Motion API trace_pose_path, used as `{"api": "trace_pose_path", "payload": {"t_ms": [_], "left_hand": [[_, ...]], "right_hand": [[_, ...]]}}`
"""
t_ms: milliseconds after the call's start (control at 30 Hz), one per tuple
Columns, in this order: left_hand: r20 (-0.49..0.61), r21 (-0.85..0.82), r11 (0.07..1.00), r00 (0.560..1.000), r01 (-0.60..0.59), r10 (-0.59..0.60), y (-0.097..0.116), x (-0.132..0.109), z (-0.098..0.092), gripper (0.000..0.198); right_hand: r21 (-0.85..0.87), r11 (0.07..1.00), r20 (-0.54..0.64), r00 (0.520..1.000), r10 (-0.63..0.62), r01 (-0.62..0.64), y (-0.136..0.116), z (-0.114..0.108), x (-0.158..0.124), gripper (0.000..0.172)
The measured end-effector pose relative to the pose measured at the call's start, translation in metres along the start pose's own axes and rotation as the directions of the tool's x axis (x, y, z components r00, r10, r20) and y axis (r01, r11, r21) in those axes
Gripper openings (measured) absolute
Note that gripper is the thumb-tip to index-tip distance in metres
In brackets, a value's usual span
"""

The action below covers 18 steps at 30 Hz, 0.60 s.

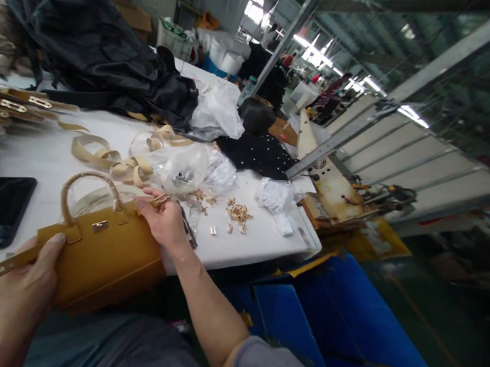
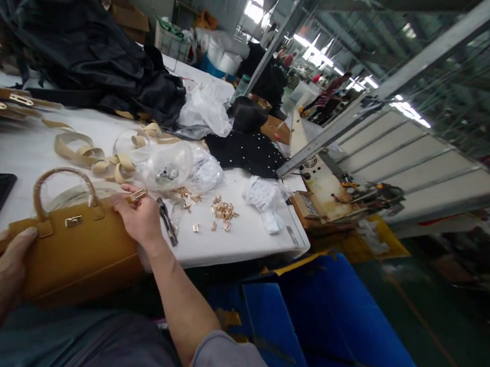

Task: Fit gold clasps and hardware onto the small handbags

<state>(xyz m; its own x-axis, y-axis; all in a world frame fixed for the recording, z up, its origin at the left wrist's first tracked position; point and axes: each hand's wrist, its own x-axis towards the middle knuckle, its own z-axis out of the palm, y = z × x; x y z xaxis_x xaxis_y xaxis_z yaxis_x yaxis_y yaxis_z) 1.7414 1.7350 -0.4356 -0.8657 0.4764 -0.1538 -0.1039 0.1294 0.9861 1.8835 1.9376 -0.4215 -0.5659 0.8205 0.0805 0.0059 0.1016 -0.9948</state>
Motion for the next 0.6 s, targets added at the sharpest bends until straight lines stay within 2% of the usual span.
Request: {"api": "trace_pose_path", "payload": {"t_ms": [67,133,200,267,333,400,467,533,600], "left_hand": [[0.007,-0.008,1.0,1.0,0.025,-0.025,0.004,-0.004,0.001,0.034],[-0.024,-0.019,0.999,0.999,0.042,-0.042,0.008,-0.006,0.002,0.03],[-0.065,-0.034,0.999,0.997,0.031,-0.033,0.01,-0.007,0.002,0.028],[-0.067,-0.062,0.998,0.997,0.03,-0.034,0.009,-0.006,0.001,0.026],[-0.074,-0.08,0.996,0.996,0.047,-0.053,0.005,-0.005,-0.001,0.026],[-0.094,-0.107,0.992,0.993,0.066,-0.076,0.001,-0.002,-0.003,0.029],[-0.105,-0.149,0.986,0.991,0.072,-0.088,-0.002,0.002,-0.004,0.035],[-0.108,-0.194,0.977,0.988,0.085,-0.107,-0.005,0.008,-0.004,0.04],[-0.136,-0.244,0.964,0.981,0.103,-0.14,-0.009,0.015,-0.004,0.043]], "right_hand": [[-0.016,1.0,-0.035,0.999,-0.017,0.017,0.003,-0.005,-0.005,0.061],[-0.066,0.994,-0.021,0.996,-0.084,0.082,0.001,-0.015,-0.012,0.059],[-0.161,0.975,0.023,0.988,-0.15,0.152,-0.003,-0.033,-0.02,0.049],[-0.31,0.934,-0.014,0.982,-0.19,0.177,-0.005,-0.062,-0.029,0.032],[-0.483,0.868,-0.148,0.967,-0.207,0.112,-0.004,-0.102,-0.039,0.02],[-0.638,0.769,-0.289,0.936,-0.203,-0.031,-0.001,-0.145,-0.05,0.019],[-0.753,0.628,-0.377,0.911,-0.166,-0.197,0.004,-0.184,-0.059,0.022],[-0.806,0.519,-0.402,0.907,-0.127,-0.284,0.01,-0.208,-0.067,0.027],[-0.824,0.491,-0.375,0.922,-0.097,-0.283,0.017,-0.215,-0.073,0.029]]}}
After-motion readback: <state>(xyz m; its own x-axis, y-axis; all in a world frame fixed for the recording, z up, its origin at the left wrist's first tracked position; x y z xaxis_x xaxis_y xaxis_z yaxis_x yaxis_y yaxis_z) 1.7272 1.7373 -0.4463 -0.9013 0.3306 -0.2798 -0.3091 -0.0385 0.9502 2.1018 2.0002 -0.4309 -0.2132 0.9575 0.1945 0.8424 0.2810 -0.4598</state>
